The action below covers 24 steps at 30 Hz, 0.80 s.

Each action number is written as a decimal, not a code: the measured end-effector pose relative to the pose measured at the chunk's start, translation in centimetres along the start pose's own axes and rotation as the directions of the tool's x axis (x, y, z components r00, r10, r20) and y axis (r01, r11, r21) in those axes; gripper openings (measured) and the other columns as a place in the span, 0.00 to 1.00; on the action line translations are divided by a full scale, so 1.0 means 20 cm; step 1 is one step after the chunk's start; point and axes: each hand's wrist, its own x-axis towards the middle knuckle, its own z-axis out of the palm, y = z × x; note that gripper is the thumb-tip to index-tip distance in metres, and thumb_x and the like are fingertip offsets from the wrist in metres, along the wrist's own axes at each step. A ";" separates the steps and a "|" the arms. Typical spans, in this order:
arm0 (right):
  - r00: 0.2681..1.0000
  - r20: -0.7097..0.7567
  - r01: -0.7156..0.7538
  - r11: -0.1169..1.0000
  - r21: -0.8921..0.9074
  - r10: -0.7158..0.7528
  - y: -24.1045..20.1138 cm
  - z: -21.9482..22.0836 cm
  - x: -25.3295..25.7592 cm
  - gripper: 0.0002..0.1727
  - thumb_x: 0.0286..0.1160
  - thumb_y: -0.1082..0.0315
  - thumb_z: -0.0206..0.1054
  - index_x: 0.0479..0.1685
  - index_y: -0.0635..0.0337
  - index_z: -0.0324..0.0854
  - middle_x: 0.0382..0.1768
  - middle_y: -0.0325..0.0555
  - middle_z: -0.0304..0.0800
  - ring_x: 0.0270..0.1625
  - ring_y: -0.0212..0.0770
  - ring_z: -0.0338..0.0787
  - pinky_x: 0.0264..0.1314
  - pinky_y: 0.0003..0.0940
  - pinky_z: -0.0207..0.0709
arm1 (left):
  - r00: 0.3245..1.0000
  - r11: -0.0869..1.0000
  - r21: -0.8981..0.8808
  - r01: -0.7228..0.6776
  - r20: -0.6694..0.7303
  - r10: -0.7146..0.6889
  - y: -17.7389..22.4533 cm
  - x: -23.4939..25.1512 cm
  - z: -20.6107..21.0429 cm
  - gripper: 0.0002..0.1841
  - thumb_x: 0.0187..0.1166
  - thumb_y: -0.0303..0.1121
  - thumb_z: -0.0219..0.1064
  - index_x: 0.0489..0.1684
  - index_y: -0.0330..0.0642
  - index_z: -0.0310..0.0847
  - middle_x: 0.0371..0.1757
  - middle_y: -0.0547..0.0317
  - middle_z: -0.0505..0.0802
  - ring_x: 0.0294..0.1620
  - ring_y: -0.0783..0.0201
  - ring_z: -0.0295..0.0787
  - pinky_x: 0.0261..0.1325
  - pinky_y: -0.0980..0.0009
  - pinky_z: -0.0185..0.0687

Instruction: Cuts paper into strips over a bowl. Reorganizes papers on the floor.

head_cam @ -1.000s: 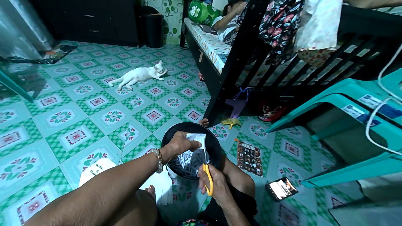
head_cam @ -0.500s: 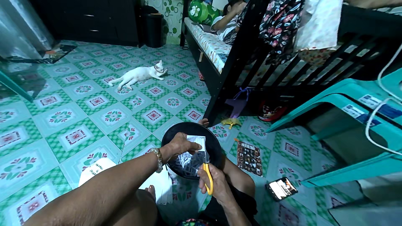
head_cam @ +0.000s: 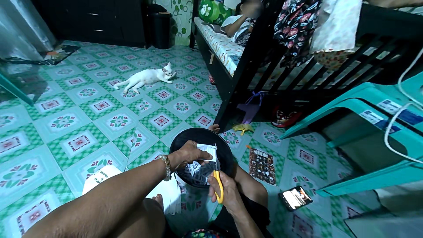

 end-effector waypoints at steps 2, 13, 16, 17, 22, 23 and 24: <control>1.000 -0.016 0.009 1.000 0.011 -0.009 0.01 0.00 0.00 0.05 0.79 0.70 0.65 0.38 0.62 0.79 0.13 0.28 0.80 0.14 0.20 0.80 0.20 0.15 0.77 | 1.000 1.000 0.008 0.004 -0.003 -0.004 0.00 0.00 0.00 0.08 0.77 0.26 0.73 0.47 0.36 0.81 0.28 0.63 0.89 0.25 0.76 0.85 0.31 0.80 0.78; 1.000 -0.001 0.003 0.998 0.057 -0.003 0.01 -0.01 -0.01 0.04 0.79 0.71 0.65 0.35 0.59 0.79 0.12 0.27 0.81 0.13 0.20 0.80 0.18 0.15 0.77 | 1.000 0.999 0.033 -0.011 -0.006 0.011 0.00 0.00 -0.02 0.10 0.77 0.25 0.73 0.51 0.34 0.80 0.31 0.62 0.89 0.27 0.75 0.85 0.34 0.80 0.80; 0.999 0.014 -0.031 0.997 0.074 0.030 0.01 0.00 -0.01 0.05 0.82 0.69 0.62 0.39 0.60 0.78 0.15 0.28 0.83 0.16 0.21 0.83 0.22 0.16 0.80 | 1.000 0.999 0.021 -0.028 -0.012 0.028 0.00 0.00 -0.02 0.09 0.77 0.25 0.73 0.50 0.34 0.81 0.31 0.62 0.90 0.26 0.76 0.85 0.33 0.80 0.79; 0.998 0.039 -0.054 0.997 0.058 0.052 0.00 -0.01 -0.01 0.07 0.84 0.67 0.60 0.43 0.62 0.76 0.18 0.29 0.84 0.19 0.22 0.85 0.26 0.17 0.82 | 0.999 0.999 0.007 -0.038 -0.019 0.038 0.00 0.00 -0.02 0.10 0.77 0.25 0.73 0.51 0.33 0.81 0.33 0.61 0.90 0.28 0.76 0.85 0.36 0.80 0.81; 0.985 0.133 -0.109 0.994 -0.019 0.110 -0.02 -0.02 -0.04 0.14 0.83 0.62 0.60 0.52 0.65 0.75 0.26 0.32 0.86 0.26 0.24 0.86 0.34 0.18 0.81 | 0.991 0.993 -0.039 -0.107 -0.085 0.104 0.00 0.01 -0.03 0.10 0.79 0.25 0.72 0.51 0.30 0.83 0.35 0.60 0.90 0.32 0.75 0.86 0.43 0.78 0.83; 0.985 0.136 -0.103 0.994 -0.024 0.106 -0.02 -0.02 -0.05 0.14 0.82 0.61 0.61 0.52 0.64 0.75 0.26 0.31 0.86 0.26 0.23 0.86 0.34 0.18 0.81 | 0.988 0.991 -0.039 -0.128 -0.087 0.124 0.00 0.01 -0.03 0.09 0.79 0.25 0.72 0.51 0.30 0.83 0.34 0.61 0.91 0.32 0.76 0.86 0.43 0.79 0.83; 0.986 0.134 -0.097 0.995 -0.028 0.100 -0.02 -0.02 -0.05 0.14 0.82 0.61 0.61 0.51 0.64 0.75 0.26 0.31 0.86 0.26 0.23 0.86 0.34 0.18 0.82 | 0.986 0.989 -0.037 -0.146 -0.089 0.142 0.00 0.00 -0.02 0.08 0.79 0.24 0.71 0.50 0.30 0.84 0.33 0.61 0.90 0.31 0.77 0.86 0.43 0.79 0.83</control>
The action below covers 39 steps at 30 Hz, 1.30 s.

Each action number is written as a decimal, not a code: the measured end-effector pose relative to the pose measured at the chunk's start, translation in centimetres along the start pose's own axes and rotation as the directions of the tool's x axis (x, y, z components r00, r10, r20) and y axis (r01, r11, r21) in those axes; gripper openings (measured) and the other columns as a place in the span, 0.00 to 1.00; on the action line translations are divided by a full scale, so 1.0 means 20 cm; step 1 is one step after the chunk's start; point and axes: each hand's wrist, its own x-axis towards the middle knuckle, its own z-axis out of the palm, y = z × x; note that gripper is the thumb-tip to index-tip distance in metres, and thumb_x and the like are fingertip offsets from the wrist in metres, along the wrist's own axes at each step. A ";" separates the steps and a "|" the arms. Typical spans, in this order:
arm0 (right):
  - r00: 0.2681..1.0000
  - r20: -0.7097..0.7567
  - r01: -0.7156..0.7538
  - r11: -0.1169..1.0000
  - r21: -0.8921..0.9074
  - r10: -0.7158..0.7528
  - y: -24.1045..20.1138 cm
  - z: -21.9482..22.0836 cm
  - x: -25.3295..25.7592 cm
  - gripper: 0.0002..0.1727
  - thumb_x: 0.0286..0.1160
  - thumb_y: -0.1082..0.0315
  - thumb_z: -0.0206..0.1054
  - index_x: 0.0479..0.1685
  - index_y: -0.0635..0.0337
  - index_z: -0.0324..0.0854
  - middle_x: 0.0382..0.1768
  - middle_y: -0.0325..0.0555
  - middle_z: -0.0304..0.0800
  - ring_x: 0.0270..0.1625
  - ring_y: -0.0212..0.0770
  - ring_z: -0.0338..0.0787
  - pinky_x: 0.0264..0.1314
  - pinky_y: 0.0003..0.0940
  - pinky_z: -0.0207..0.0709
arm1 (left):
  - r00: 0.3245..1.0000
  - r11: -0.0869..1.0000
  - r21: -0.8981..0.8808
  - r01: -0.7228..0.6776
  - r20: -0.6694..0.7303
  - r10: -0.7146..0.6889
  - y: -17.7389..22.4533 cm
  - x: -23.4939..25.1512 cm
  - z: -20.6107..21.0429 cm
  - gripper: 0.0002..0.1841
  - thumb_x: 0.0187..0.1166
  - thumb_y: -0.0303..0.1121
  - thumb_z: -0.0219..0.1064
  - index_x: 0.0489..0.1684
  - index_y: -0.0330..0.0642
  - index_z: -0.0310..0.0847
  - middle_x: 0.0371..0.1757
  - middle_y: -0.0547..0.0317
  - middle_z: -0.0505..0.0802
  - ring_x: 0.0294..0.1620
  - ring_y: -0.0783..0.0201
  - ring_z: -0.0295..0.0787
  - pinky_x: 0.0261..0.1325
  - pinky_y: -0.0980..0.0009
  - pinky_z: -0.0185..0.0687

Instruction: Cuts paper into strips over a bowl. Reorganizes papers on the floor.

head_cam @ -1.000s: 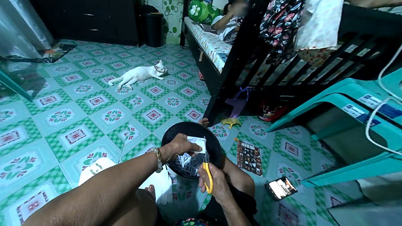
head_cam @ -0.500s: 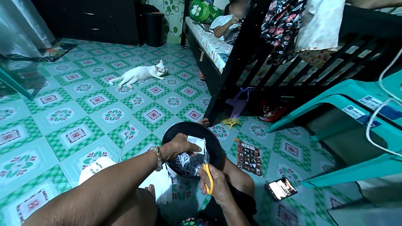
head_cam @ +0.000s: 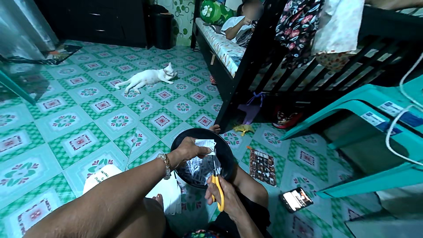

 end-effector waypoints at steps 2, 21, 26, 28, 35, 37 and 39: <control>1.000 -0.009 0.010 1.000 -0.002 -0.010 -0.01 0.00 0.01 0.15 0.81 0.61 0.62 0.52 0.65 0.75 0.26 0.31 0.85 0.26 0.24 0.87 0.34 0.19 0.82 | 1.000 1.000 -0.003 -0.025 -0.005 0.025 0.00 0.00 0.01 0.07 0.79 0.23 0.71 0.48 0.29 0.84 0.32 0.62 0.91 0.30 0.77 0.86 0.42 0.80 0.83; 0.998 -0.058 0.004 0.998 -0.066 -0.008 -0.05 0.01 0.03 0.12 0.84 0.65 0.62 0.51 0.68 0.76 0.24 0.32 0.83 0.24 0.23 0.85 0.32 0.19 0.82 | 0.997 0.998 0.070 0.008 -0.080 -0.002 0.02 -0.01 0.04 0.09 0.76 0.26 0.75 0.47 0.31 0.84 0.33 0.60 0.91 0.31 0.75 0.86 0.44 0.77 0.82; 0.997 -0.069 0.019 0.999 -0.042 -0.022 -0.03 0.01 0.04 0.10 0.82 0.64 0.63 0.47 0.64 0.77 0.20 0.29 0.82 0.21 0.22 0.84 0.28 0.17 0.80 | 0.998 0.998 0.056 -0.004 -0.062 0.007 0.02 -0.02 0.04 0.09 0.77 0.25 0.74 0.47 0.30 0.84 0.33 0.60 0.91 0.31 0.76 0.86 0.44 0.79 0.83; 0.996 -0.083 0.041 0.999 -0.031 -0.043 -0.02 0.01 0.03 0.09 0.81 0.64 0.63 0.45 0.62 0.77 0.18 0.28 0.81 0.19 0.21 0.83 0.27 0.16 0.80 | 0.998 0.998 0.058 -0.002 -0.058 0.006 0.02 -0.02 0.04 0.07 0.78 0.24 0.72 0.47 0.29 0.84 0.33 0.60 0.90 0.30 0.76 0.86 0.43 0.78 0.82; 0.984 -0.119 0.131 0.991 -0.041 -0.135 0.03 0.03 0.04 0.07 0.79 0.67 0.66 0.42 0.63 0.78 0.16 0.28 0.81 0.17 0.19 0.82 0.23 0.15 0.78 | 0.999 0.999 0.020 0.027 -0.033 -0.026 0.02 -0.01 0.04 0.08 0.77 0.24 0.73 0.47 0.29 0.83 0.31 0.61 0.90 0.28 0.76 0.86 0.41 0.79 0.83; 0.991 -0.100 0.082 0.996 -0.047 -0.087 0.00 0.02 0.05 0.08 0.81 0.67 0.65 0.45 0.64 0.78 0.19 0.29 0.82 0.19 0.20 0.83 0.27 0.16 0.80 | 0.999 0.999 0.022 0.048 -0.008 -0.048 0.02 -0.02 0.04 0.08 0.77 0.23 0.72 0.47 0.29 0.82 0.31 0.61 0.90 0.28 0.76 0.86 0.41 0.79 0.83; 0.992 -0.103 0.068 0.997 -0.046 -0.073 -0.01 0.02 0.05 0.08 0.81 0.67 0.65 0.44 0.64 0.78 0.19 0.29 0.82 0.19 0.20 0.82 0.27 0.16 0.80 | 0.998 0.998 0.018 0.063 0.004 -0.063 0.02 -0.02 0.04 0.08 0.77 0.23 0.72 0.47 0.29 0.82 0.32 0.61 0.90 0.28 0.75 0.86 0.40 0.79 0.83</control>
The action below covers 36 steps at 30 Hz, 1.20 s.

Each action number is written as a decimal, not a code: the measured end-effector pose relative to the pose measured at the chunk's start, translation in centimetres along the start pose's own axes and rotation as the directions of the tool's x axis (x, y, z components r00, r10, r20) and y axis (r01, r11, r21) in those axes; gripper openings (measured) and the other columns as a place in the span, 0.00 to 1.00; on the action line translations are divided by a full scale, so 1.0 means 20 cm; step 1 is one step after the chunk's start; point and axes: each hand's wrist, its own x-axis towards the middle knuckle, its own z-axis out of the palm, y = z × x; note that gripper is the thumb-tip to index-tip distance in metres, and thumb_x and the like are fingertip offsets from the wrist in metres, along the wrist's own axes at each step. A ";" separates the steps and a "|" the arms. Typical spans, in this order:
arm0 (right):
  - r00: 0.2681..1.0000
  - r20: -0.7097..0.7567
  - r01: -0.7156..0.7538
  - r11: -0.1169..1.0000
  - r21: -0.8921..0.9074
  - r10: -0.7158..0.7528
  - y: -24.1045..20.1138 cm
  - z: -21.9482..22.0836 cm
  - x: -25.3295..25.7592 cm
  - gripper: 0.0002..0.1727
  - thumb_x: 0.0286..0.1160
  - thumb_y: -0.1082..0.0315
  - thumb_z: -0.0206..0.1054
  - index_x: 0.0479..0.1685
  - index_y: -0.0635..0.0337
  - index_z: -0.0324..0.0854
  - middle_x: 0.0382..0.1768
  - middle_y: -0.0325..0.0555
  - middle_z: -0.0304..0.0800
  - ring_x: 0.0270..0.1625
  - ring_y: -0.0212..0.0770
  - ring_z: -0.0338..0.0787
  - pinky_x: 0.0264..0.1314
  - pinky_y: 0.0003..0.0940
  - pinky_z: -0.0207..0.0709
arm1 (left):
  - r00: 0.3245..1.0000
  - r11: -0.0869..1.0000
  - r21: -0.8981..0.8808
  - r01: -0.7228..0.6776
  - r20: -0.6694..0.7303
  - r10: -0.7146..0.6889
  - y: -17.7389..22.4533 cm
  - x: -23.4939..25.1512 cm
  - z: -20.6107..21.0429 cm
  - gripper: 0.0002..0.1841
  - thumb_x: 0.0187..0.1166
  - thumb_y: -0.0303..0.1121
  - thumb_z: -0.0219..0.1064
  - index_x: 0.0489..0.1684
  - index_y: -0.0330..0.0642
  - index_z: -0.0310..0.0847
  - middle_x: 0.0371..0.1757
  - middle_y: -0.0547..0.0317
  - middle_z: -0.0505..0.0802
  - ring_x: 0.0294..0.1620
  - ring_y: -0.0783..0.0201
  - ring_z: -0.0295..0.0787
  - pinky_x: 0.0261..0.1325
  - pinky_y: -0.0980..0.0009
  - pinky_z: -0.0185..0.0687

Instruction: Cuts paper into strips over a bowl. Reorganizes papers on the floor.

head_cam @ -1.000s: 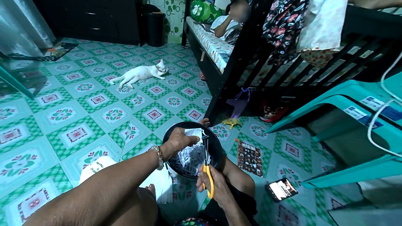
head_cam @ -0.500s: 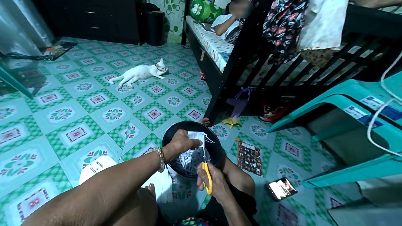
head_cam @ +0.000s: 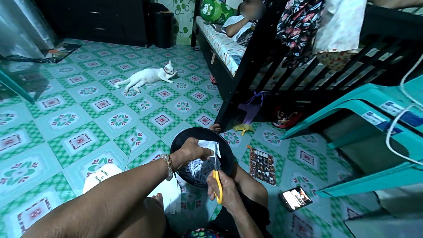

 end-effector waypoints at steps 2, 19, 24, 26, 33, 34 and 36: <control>1.000 -0.014 0.022 1.000 -0.002 -0.022 0.01 0.00 0.00 0.07 0.80 0.67 0.66 0.42 0.63 0.78 0.16 0.28 0.80 0.17 0.19 0.80 0.23 0.15 0.78 | 1.000 1.000 -0.006 0.007 0.003 -0.007 0.00 0.00 0.00 0.08 0.78 0.23 0.72 0.48 0.29 0.82 0.32 0.61 0.90 0.28 0.75 0.86 0.40 0.79 0.83; 1.000 0.018 -0.022 1.000 0.019 0.021 -0.02 -0.02 0.03 0.09 0.83 0.66 0.63 0.45 0.65 0.77 0.19 0.30 0.82 0.19 0.22 0.83 0.27 0.17 0.80 | 0.992 0.995 -0.001 0.099 0.075 -0.098 -0.01 0.01 0.01 0.07 0.78 0.24 0.72 0.47 0.34 0.80 0.27 0.62 0.89 0.24 0.75 0.85 0.32 0.81 0.81; 0.999 -0.039 0.002 1.000 0.022 -0.002 -0.01 -0.02 0.02 0.07 0.81 0.68 0.65 0.38 0.62 0.79 0.13 0.28 0.80 0.14 0.20 0.79 0.19 0.15 0.76 | 0.990 0.993 0.015 0.114 0.076 -0.115 -0.01 0.01 0.01 0.08 0.78 0.24 0.72 0.47 0.34 0.78 0.26 0.63 0.88 0.23 0.76 0.85 0.31 0.81 0.80; 0.999 -0.039 -0.006 0.999 0.040 0.007 0.00 -0.02 0.02 0.06 0.80 0.69 0.65 0.37 0.62 0.80 0.12 0.27 0.80 0.13 0.19 0.79 0.19 0.14 0.76 | 0.990 0.993 0.031 0.112 0.079 -0.114 -0.01 0.02 0.01 0.08 0.78 0.24 0.72 0.47 0.33 0.78 0.26 0.62 0.88 0.23 0.75 0.84 0.31 0.81 0.80; 0.992 0.065 -0.119 0.981 0.151 0.111 0.00 -0.04 0.01 0.08 0.87 0.67 0.57 0.46 0.63 0.76 0.18 0.32 0.84 0.20 0.25 0.86 0.29 0.20 0.83 | 0.994 0.993 -0.076 0.094 0.061 -0.090 -0.02 0.04 -0.04 0.09 0.85 0.30 0.66 0.53 0.35 0.79 0.30 0.62 0.87 0.25 0.73 0.83 0.32 0.78 0.82; 0.990 0.092 -0.115 0.987 0.115 0.105 0.00 -0.05 0.00 0.10 0.87 0.65 0.57 0.49 0.64 0.76 0.20 0.31 0.84 0.22 0.26 0.87 0.31 0.20 0.84 | 0.995 0.991 -0.109 0.084 0.060 -0.078 -0.02 0.05 -0.05 0.07 0.86 0.29 0.65 0.52 0.34 0.79 0.30 0.62 0.86 0.25 0.73 0.83 0.33 0.78 0.83; 0.988 0.126 -0.104 0.992 0.068 0.094 0.00 -0.04 -0.02 0.12 0.85 0.62 0.58 0.49 0.64 0.75 0.23 0.31 0.85 0.25 0.25 0.87 0.33 0.20 0.84 | 0.996 0.986 -0.149 0.076 0.052 -0.069 -0.02 0.05 -0.05 0.05 0.86 0.27 0.64 0.49 0.33 0.79 0.28 0.62 0.86 0.24 0.74 0.84 0.34 0.79 0.84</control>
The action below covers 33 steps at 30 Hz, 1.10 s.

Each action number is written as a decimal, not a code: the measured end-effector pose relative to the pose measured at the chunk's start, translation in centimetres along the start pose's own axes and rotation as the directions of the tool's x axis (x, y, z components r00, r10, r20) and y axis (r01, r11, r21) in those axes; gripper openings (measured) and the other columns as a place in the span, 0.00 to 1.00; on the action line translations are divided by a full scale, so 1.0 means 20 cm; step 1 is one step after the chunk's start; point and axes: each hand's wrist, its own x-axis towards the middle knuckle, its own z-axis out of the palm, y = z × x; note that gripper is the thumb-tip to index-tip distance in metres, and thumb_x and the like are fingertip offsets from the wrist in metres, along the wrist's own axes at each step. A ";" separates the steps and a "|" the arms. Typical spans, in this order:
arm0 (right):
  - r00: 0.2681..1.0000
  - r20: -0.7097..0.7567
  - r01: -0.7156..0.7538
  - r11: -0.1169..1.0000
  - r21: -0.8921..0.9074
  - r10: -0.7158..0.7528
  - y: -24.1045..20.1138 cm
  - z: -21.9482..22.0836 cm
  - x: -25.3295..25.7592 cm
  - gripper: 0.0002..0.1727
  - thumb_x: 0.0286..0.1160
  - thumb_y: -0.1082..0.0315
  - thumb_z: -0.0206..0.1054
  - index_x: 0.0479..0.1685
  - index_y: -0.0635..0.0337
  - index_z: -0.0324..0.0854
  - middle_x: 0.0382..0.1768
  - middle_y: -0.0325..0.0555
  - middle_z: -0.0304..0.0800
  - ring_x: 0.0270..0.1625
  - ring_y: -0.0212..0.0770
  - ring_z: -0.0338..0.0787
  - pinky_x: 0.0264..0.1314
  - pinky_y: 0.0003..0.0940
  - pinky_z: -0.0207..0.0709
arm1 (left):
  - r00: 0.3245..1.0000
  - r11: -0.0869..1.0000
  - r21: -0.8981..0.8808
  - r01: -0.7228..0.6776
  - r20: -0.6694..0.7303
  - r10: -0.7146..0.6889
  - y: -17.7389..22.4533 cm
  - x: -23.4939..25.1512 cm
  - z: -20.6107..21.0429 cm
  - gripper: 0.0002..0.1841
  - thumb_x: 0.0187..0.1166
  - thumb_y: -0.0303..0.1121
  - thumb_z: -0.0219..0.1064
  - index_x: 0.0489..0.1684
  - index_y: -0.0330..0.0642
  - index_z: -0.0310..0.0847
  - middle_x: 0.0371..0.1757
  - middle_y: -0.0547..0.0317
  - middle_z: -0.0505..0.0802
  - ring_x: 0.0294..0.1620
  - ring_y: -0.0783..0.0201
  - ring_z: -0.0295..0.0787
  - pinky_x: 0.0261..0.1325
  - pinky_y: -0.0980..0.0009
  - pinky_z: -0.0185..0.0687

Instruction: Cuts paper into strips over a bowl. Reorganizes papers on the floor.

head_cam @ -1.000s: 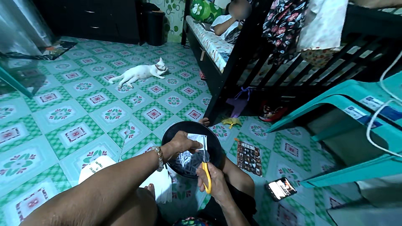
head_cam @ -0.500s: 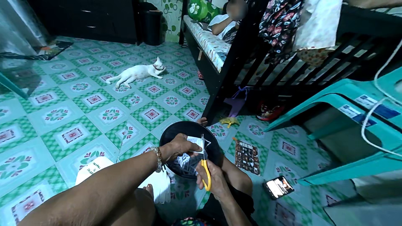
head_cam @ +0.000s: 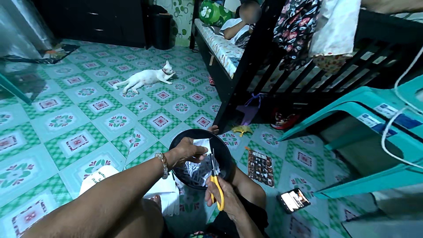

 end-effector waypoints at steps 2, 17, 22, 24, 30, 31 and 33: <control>1.000 0.010 0.005 1.000 -0.021 -0.005 -0.01 0.01 -0.01 0.13 0.84 0.62 0.59 0.50 0.64 0.75 0.24 0.31 0.85 0.26 0.25 0.87 0.34 0.20 0.83 | 1.000 1.000 -0.006 -0.009 -0.013 0.009 0.01 0.00 0.00 0.04 0.84 0.25 0.65 0.48 0.32 0.80 0.26 0.63 0.86 0.23 0.75 0.84 0.33 0.80 0.83; 0.996 -0.071 0.043 0.997 -0.065 -0.048 -0.01 0.03 0.01 0.09 0.83 0.64 0.62 0.45 0.63 0.76 0.19 0.29 0.82 0.20 0.22 0.84 0.27 0.17 0.80 | 0.998 0.995 0.071 -0.068 0.008 0.067 -0.01 0.00 0.02 0.03 0.79 0.21 0.69 0.43 0.31 0.82 0.26 0.62 0.88 0.24 0.76 0.85 0.35 0.82 0.83; 0.986 -0.129 0.101 0.992 -0.071 -0.110 0.03 0.03 0.02 0.05 0.80 0.69 0.65 0.39 0.62 0.79 0.14 0.28 0.80 0.15 0.19 0.80 0.21 0.14 0.77 | 0.997 0.993 0.092 -0.075 0.009 0.074 -0.01 0.00 0.02 0.03 0.81 0.23 0.69 0.43 0.31 0.82 0.25 0.63 0.88 0.24 0.76 0.86 0.35 0.81 0.84; 0.984 -0.132 0.112 0.992 -0.062 -0.120 0.04 0.03 0.02 0.05 0.80 0.69 0.65 0.39 0.61 0.78 0.15 0.27 0.81 0.15 0.19 0.80 0.21 0.14 0.77 | 0.998 0.992 0.101 -0.069 0.014 0.068 0.00 -0.01 0.01 0.04 0.82 0.25 0.69 0.42 0.32 0.82 0.26 0.64 0.88 0.24 0.77 0.85 0.34 0.82 0.83; 0.994 -0.089 0.060 0.996 -0.070 -0.066 0.00 0.03 0.02 0.08 0.83 0.67 0.62 0.45 0.64 0.77 0.18 0.30 0.82 0.19 0.22 0.83 0.27 0.18 0.80 | 0.998 0.986 0.156 -0.055 0.031 0.050 0.01 -0.02 0.01 0.03 0.81 0.24 0.69 0.40 0.32 0.83 0.24 0.65 0.87 0.22 0.77 0.83 0.33 0.83 0.81; 0.993 -0.098 0.064 0.995 -0.072 -0.070 0.00 0.03 0.02 0.08 0.82 0.67 0.62 0.44 0.64 0.77 0.17 0.30 0.82 0.18 0.22 0.83 0.26 0.17 0.80 | 0.998 0.986 0.155 -0.054 0.035 0.049 0.01 -0.03 0.02 0.03 0.81 0.24 0.68 0.40 0.32 0.83 0.24 0.65 0.87 0.22 0.77 0.83 0.32 0.83 0.81; 0.987 -0.125 0.090 0.994 -0.059 -0.097 0.01 0.03 0.02 0.07 0.81 0.68 0.64 0.42 0.63 0.78 0.15 0.28 0.80 0.16 0.21 0.81 0.23 0.16 0.78 | 0.999 0.986 0.157 -0.048 0.030 0.044 0.01 -0.02 0.02 0.03 0.81 0.25 0.69 0.39 0.33 0.83 0.24 0.65 0.87 0.22 0.77 0.83 0.32 0.83 0.80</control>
